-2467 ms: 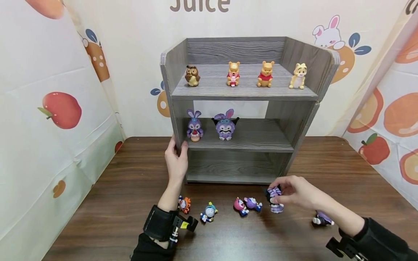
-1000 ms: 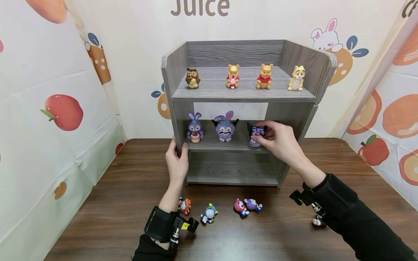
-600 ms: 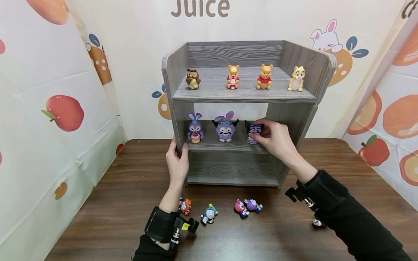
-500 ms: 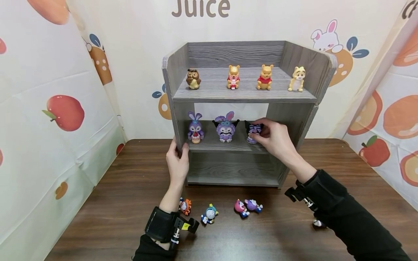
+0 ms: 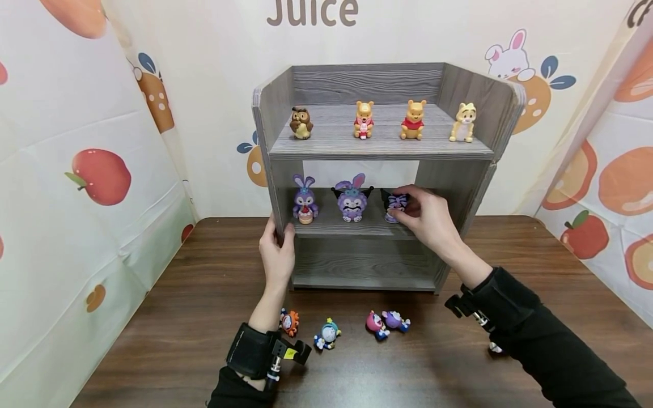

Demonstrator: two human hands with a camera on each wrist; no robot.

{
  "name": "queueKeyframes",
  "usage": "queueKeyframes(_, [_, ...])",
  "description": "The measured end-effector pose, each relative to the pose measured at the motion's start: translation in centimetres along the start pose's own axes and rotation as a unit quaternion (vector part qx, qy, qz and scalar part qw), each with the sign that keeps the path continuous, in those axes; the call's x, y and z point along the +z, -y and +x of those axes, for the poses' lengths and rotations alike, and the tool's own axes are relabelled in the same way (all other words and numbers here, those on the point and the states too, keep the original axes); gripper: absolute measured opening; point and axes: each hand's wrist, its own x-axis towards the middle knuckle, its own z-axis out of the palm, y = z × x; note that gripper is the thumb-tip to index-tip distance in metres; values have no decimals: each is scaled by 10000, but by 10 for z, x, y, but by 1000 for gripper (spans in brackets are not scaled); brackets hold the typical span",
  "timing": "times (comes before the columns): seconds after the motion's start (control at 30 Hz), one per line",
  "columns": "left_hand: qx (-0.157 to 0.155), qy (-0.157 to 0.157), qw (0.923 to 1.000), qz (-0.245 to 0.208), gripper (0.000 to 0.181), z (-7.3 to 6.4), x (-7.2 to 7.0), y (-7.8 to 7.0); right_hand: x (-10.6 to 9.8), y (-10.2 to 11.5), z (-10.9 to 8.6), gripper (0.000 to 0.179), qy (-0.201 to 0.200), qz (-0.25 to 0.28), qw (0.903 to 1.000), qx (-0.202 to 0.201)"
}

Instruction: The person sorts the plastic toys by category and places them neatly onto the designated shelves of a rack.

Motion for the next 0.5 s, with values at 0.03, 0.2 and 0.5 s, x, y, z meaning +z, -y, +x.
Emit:
queueKeyframes(0.03, [-12,7,10000,-5,40,0,0,0,0,0,-1,31,-13,13,10000,-9])
queueKeyframes(0.2, [-66,31,10000,-20,41,-1,-1,-1,2,-2,-3,35,-60,106,9999,-83])
queueKeyframes(0.5, [-5,28,10000,21,40,0,-1,-2,-5,0,-8,46,-155,72,9998,-135])
